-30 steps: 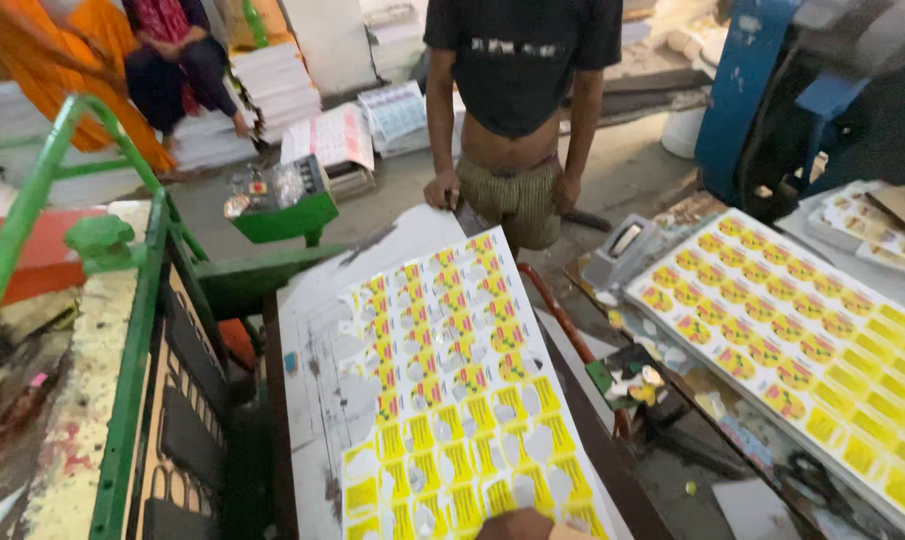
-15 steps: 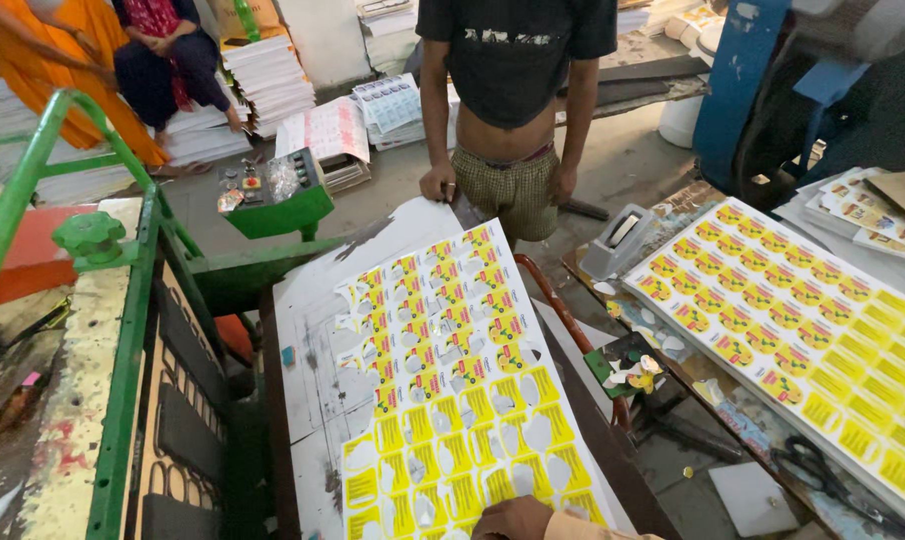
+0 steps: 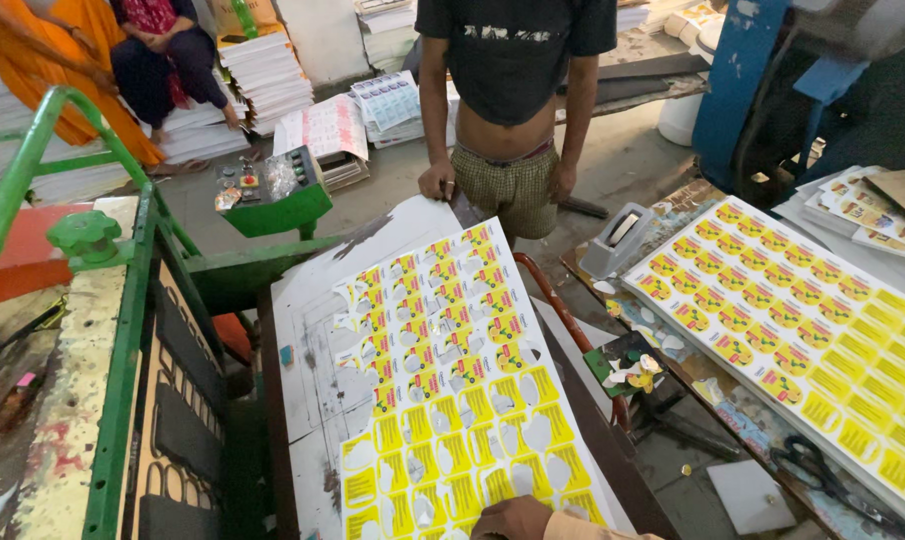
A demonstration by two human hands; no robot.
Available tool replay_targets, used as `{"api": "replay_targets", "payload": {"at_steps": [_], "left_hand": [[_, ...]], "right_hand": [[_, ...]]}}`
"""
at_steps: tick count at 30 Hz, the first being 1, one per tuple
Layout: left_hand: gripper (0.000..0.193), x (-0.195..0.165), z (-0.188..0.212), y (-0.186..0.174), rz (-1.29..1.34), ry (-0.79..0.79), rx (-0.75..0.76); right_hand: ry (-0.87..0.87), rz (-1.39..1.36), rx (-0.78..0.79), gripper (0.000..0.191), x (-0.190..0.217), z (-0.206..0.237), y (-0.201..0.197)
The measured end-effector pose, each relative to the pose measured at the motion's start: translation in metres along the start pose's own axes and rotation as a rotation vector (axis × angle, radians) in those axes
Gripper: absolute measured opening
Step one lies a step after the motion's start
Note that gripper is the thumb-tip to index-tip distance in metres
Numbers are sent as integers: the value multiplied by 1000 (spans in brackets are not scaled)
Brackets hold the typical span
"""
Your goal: The person peels individual stickers from a large printed sheet using both hands. The person repeatedly removes stickers one by one, placing them aside on the work surface. The person continues this process across multiple rows of the sheet.
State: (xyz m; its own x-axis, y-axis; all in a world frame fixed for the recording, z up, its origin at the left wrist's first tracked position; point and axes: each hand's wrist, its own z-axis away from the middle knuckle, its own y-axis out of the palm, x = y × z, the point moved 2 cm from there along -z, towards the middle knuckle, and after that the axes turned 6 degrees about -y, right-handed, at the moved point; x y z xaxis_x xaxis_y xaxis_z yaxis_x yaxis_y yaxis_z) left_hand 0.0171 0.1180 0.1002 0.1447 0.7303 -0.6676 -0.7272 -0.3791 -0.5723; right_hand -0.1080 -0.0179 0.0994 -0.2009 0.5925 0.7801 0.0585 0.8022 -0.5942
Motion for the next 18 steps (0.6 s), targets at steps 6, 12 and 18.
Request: {"api": "replay_targets", "payload": {"at_steps": [6, 12, 18], "left_hand": [[39, -6, -8, -5, 27, 14, -14], [41, 49, 18, 20, 170, 44, -101], [38, 84, 45, 22, 576, 236, -309]], "right_hand": [[14, 46, -12, 12, 14, -1, -2], [127, 107, 15, 13, 8, 0, 5], [67, 166, -24, 18, -16, 4, 19]]}}
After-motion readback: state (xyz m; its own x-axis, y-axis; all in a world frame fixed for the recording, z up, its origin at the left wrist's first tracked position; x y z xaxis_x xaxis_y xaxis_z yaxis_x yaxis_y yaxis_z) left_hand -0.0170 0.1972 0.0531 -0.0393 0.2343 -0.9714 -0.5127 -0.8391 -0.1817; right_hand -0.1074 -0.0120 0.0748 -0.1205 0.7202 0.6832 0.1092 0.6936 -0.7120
